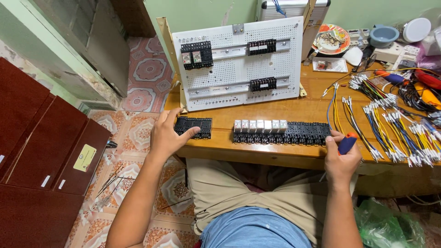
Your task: Assembling an electrical control panel by mounting relay bases onto a DIN rail and using a screwdriver.
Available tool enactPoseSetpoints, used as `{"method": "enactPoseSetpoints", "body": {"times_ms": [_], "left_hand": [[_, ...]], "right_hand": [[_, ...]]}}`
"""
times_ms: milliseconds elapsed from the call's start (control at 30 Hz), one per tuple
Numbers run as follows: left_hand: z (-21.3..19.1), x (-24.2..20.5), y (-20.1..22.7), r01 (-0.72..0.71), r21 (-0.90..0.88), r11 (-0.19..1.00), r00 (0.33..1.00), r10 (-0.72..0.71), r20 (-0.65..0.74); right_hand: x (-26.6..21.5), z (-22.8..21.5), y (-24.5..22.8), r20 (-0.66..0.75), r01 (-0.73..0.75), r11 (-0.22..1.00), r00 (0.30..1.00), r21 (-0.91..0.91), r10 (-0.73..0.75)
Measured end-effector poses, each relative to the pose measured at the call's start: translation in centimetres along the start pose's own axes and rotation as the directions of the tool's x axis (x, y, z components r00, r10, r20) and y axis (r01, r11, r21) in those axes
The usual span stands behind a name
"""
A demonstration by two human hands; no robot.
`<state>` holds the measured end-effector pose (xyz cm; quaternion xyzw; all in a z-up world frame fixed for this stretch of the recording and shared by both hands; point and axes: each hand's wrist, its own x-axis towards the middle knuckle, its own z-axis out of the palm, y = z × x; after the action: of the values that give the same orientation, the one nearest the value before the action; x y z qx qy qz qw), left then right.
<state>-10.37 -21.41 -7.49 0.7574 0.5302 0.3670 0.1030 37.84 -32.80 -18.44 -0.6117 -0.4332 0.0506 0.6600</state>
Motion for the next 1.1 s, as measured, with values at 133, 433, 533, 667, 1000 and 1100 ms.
{"method": "enactPoseSetpoints", "body": {"times_ms": [133, 433, 533, 667, 1000, 1100], "left_hand": [[0.9, 0.5, -1.2, 0.075, -0.016, 0.997, 0.995, -0.074, 0.063], [1.5, 1.6, -1.9, 0.105, 0.085, 0.991, 0.951, -0.125, 0.283], [1.8, 1.6, -2.2, 0.053, 0.071, 0.996, 0.955, -0.071, 0.289], [2.5, 1.4, -2.5, 0.025, 0.079, 0.997, 0.953, -0.048, 0.299], [4.2, 1.4, -1.6, 0.037, -0.005, 0.999, 0.931, -0.033, 0.362], [2.6, 1.9, 1.9, 0.197, 0.035, 0.98, 0.855, -0.19, 0.483]], "right_hand": [[-0.4, 0.2, -2.3, -0.009, -0.002, 1.0, 1.0, 0.029, 0.002], [-0.3, 0.2, -3.1, 0.02, -0.1, 0.994, 0.995, -0.037, 0.1], [-0.4, 0.1, -3.3, 0.016, -0.107, 0.99, 0.994, -0.095, 0.109], [-0.3, 0.0, -2.3, 0.022, -0.078, 0.995, 0.997, -0.063, 0.08], [-0.6, 0.1, -2.5, 0.017, -0.123, 0.992, 0.992, -0.037, 0.124], [-0.8, 0.3, -3.9, 0.016, -0.12, 0.991, 0.993, -0.052, 0.121]]}}
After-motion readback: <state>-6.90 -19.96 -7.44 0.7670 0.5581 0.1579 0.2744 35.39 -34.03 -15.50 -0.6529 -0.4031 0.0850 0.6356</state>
